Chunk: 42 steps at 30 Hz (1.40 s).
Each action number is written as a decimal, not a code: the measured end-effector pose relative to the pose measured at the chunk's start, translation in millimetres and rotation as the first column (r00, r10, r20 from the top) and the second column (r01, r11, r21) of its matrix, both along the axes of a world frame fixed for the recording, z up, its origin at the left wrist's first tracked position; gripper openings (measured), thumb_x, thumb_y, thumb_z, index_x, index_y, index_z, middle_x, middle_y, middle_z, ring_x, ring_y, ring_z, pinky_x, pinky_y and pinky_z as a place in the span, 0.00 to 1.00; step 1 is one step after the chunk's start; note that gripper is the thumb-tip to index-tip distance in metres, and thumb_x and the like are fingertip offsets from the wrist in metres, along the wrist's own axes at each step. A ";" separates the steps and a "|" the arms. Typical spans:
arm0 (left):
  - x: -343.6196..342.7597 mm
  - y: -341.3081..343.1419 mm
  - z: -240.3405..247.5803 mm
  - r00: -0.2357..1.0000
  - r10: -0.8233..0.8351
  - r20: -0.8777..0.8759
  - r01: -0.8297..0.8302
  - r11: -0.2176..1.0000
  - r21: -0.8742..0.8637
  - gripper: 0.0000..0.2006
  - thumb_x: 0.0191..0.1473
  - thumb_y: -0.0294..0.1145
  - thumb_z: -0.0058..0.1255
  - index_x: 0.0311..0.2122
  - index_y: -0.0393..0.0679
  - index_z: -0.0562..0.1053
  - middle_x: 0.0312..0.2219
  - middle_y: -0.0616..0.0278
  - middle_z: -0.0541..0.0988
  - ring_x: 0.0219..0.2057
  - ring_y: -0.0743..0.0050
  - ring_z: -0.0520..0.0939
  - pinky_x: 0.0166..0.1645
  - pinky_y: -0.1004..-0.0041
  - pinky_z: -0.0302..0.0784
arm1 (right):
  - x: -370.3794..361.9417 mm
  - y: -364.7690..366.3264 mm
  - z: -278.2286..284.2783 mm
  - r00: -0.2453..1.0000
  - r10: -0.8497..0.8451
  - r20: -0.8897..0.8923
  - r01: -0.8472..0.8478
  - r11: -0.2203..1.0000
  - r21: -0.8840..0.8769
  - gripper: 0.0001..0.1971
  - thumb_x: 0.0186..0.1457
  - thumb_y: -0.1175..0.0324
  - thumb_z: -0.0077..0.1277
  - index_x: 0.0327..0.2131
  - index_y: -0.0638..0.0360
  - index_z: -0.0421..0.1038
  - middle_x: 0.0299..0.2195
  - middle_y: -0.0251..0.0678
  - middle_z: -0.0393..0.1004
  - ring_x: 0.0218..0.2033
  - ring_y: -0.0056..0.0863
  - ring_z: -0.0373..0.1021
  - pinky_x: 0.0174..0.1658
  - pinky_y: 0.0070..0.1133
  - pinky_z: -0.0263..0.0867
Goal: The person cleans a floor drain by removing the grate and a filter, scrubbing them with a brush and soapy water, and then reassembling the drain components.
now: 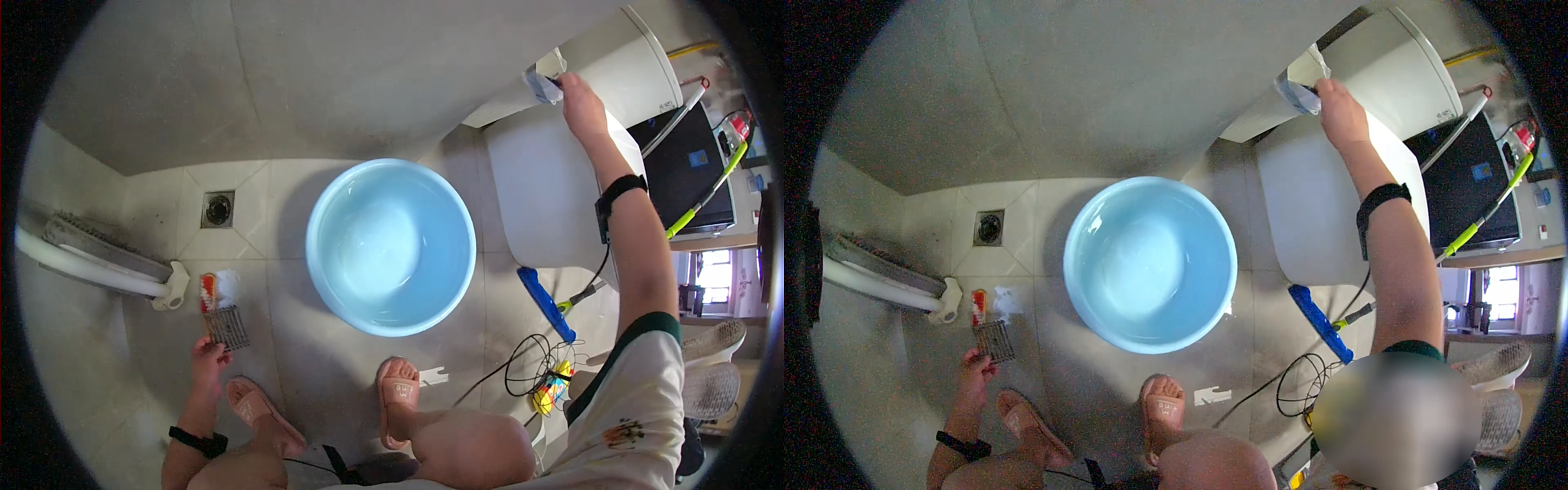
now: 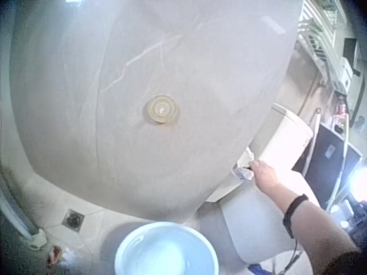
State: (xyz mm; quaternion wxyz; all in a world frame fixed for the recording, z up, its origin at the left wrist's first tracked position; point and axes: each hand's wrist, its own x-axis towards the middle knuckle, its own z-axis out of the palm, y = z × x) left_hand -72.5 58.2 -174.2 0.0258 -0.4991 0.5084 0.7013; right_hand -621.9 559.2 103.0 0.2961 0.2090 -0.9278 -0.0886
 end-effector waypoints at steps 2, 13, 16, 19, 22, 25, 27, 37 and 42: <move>-2.1 1.2 -0.7 1.000 0.002 0.002 -0.002 1.000 -0.005 0.07 0.49 0.21 0.47 0.36 0.40 0.66 0.29 0.62 0.72 0.26 0.73 0.75 0.31 0.72 0.74 | -1.4 0.6 0.7 0.988 0.039 -0.147 -0.056 0.992 -0.117 0.10 0.52 0.74 0.40 0.38 0.57 0.66 0.38 0.44 0.70 0.42 0.43 0.67 0.42 0.35 0.65; -1.4 5.6 9.8 1.000 -0.013 0.001 0.013 1.000 0.005 0.06 0.50 0.20 0.46 0.36 0.39 0.68 0.28 0.61 0.73 0.27 0.72 0.75 0.30 0.73 0.73 | 0.3 1.2 3.1 0.999 -0.052 0.008 0.053 0.996 -0.068 0.11 0.54 0.71 0.39 0.40 0.57 0.66 0.39 0.44 0.70 0.43 0.43 0.67 0.45 0.33 0.63; -0.1 2.7 5.7 1.000 -0.024 0.002 0.024 1.000 0.002 0.07 0.50 0.20 0.46 0.36 0.39 0.68 0.28 0.61 0.73 0.26 0.73 0.74 0.30 0.73 0.73 | -17.1 14.2 14.9 0.994 -0.104 0.013 0.094 0.822 -0.561 0.10 0.53 0.71 0.45 0.38 0.65 0.69 0.32 0.46 0.73 0.35 0.39 0.71 0.38 0.29 0.66; -1.6 4.3 3.2 1.000 0.002 -0.007 -0.002 1.000 0.015 0.07 0.50 0.20 0.46 0.36 0.40 0.68 0.28 0.62 0.72 0.26 0.73 0.74 0.30 0.73 0.73 | -35.9 31.2 22.0 0.950 0.129 0.283 0.228 0.332 -0.915 0.07 0.52 0.74 0.45 0.33 0.68 0.67 0.24 0.40 0.70 0.26 0.30 0.69 0.31 0.24 0.66; 0.4 1.0 0.4 1.000 0.008 -0.003 -0.007 1.000 0.018 0.07 0.49 0.20 0.47 0.36 0.40 0.67 0.29 0.62 0.72 0.26 0.73 0.74 0.31 0.73 0.74 | -47.1 32.2 17.1 0.817 0.417 0.398 0.481 -0.111 -0.870 0.04 0.52 0.76 0.45 0.29 0.68 0.65 0.20 0.35 0.66 0.20 0.23 0.63 0.23 0.18 0.61; 11.3 -9.3 -10.0 0.998 -0.066 0.017 0.066 0.997 0.036 0.11 0.49 0.23 0.49 0.40 0.41 0.66 0.32 0.62 0.74 0.31 0.71 0.75 0.35 0.71 0.74 | -49.2 22.4 10.4 0.750 0.374 0.546 0.631 -0.156 -0.760 0.03 0.52 0.78 0.44 0.26 0.66 0.64 0.19 0.34 0.63 0.14 0.19 0.58 0.14 0.12 0.54; 9.4 -7.0 -8.5 0.995 -0.091 -0.031 0.092 0.995 0.037 0.11 0.49 0.22 0.48 0.40 0.41 0.66 0.32 0.62 0.74 0.30 0.70 0.76 0.34 0.71 0.74 | -51.9 21.8 9.9 0.851 0.454 0.265 0.473 -0.443 -0.762 0.03 0.52 0.78 0.44 0.26 0.66 0.63 0.18 0.34 0.64 0.12 0.18 0.56 0.12 0.13 0.52; 1.9 -0.1 9.9 0.998 -0.066 -0.010 0.066 0.998 0.020 0.04 0.50 0.21 0.46 0.33 0.39 0.67 0.28 0.62 0.71 0.26 0.73 0.73 0.31 0.73 0.72 | -44.2 25.7 4.2 0.594 0.416 0.689 0.790 -0.142 -0.596 0.06 0.54 0.77 0.43 0.35 0.69 0.62 0.20 0.35 0.64 0.14 0.19 0.58 0.15 0.15 0.57; -3.2 5.6 16.2 1.000 -0.020 0.023 0.019 1.000 0.014 0.06 0.50 0.20 0.45 0.35 0.40 0.68 0.28 0.62 0.72 0.26 0.74 0.73 0.32 0.73 0.72 | -45.1 35.4 1.5 0.654 0.585 0.480 0.682 -0.181 -0.709 0.04 0.55 0.78 0.40 0.35 0.69 0.61 0.25 0.38 0.66 0.18 0.18 0.60 0.19 0.13 0.59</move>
